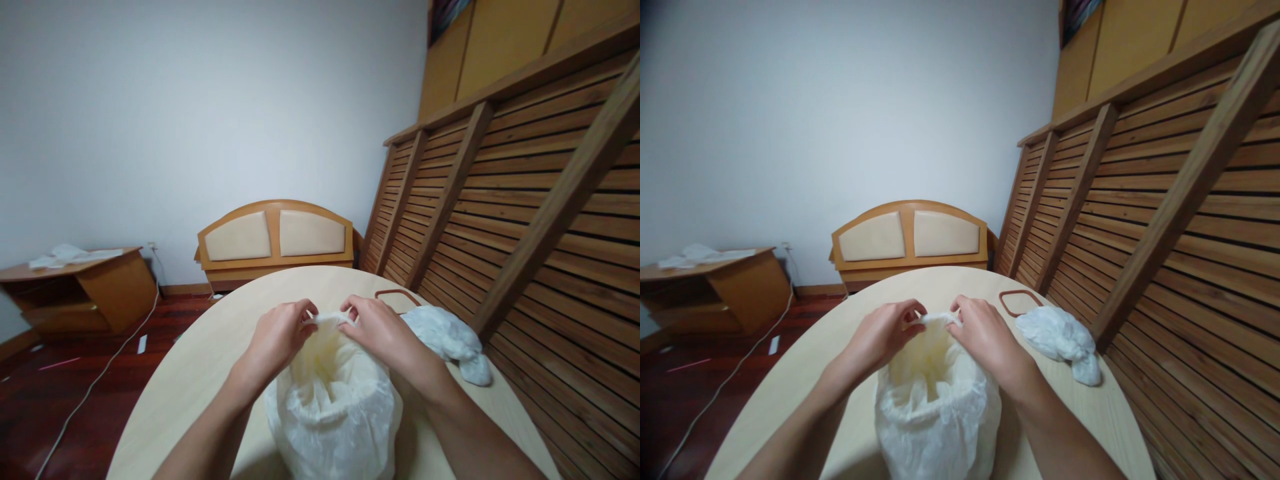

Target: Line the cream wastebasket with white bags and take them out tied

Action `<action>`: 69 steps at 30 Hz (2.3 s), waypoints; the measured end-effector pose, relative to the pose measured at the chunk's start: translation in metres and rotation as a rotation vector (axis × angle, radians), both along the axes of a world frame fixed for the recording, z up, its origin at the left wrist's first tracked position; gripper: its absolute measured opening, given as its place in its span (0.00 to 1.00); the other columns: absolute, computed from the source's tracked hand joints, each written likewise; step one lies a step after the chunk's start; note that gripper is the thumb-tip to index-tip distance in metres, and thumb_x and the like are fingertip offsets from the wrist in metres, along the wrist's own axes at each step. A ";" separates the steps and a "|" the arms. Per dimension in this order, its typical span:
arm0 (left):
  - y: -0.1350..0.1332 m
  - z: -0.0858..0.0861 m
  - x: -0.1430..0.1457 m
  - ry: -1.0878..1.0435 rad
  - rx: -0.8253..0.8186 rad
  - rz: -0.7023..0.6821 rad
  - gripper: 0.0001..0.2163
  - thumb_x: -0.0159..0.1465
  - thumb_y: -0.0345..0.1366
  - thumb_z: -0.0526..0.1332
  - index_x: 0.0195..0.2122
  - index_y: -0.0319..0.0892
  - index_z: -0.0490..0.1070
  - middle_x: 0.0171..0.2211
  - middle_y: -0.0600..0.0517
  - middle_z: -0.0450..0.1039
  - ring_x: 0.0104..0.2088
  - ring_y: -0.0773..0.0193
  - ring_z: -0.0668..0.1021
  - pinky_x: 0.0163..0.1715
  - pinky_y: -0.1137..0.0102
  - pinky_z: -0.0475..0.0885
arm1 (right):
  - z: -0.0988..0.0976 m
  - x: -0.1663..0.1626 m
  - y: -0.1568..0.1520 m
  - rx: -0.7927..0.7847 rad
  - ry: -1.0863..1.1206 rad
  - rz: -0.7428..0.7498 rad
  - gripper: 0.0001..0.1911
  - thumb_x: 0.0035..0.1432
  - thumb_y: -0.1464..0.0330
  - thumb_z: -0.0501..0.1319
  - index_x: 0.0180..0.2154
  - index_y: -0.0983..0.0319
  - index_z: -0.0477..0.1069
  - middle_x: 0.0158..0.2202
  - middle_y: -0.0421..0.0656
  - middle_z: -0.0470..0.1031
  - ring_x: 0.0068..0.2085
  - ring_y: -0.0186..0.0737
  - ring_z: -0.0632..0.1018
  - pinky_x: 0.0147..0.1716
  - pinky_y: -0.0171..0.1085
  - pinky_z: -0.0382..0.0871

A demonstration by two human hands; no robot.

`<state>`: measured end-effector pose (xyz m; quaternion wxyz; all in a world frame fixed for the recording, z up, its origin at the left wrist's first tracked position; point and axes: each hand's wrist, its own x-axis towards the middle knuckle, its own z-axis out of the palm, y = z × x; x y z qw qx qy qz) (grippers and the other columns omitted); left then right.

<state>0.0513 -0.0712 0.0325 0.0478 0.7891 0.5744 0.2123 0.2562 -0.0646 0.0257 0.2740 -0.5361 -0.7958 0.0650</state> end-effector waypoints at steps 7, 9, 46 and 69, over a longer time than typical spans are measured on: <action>0.005 -0.004 -0.003 0.076 -0.043 0.118 0.05 0.65 0.37 0.63 0.40 0.48 0.78 0.39 0.52 0.83 0.40 0.56 0.82 0.31 0.70 0.64 | -0.001 0.004 0.001 -0.032 -0.018 -0.021 0.09 0.57 0.75 0.60 0.39 0.63 0.78 0.41 0.48 0.82 0.43 0.46 0.80 0.43 0.38 0.65; 0.005 -0.005 -0.002 0.080 -0.045 0.118 0.06 0.64 0.37 0.63 0.41 0.49 0.78 0.40 0.52 0.83 0.41 0.55 0.82 0.32 0.70 0.64 | -0.001 0.003 0.001 -0.028 -0.014 -0.021 0.10 0.57 0.75 0.60 0.39 0.63 0.78 0.41 0.48 0.82 0.44 0.46 0.80 0.45 0.38 0.66; -0.002 0.002 0.004 0.053 0.037 0.037 0.09 0.68 0.39 0.60 0.38 0.45 0.79 0.38 0.49 0.83 0.38 0.57 0.82 0.32 0.70 0.65 | -0.002 -0.007 0.006 0.031 0.115 0.158 0.12 0.57 0.76 0.61 0.41 0.62 0.80 0.42 0.46 0.83 0.44 0.43 0.80 0.47 0.37 0.68; -0.010 0.007 0.007 0.032 0.017 0.004 0.10 0.67 0.44 0.62 0.40 0.45 0.78 0.37 0.49 0.82 0.36 0.59 0.81 0.32 0.70 0.65 | 0.002 -0.007 -0.002 0.006 -0.125 -0.045 0.07 0.61 0.70 0.60 0.38 0.60 0.77 0.37 0.47 0.83 0.40 0.46 0.81 0.37 0.37 0.65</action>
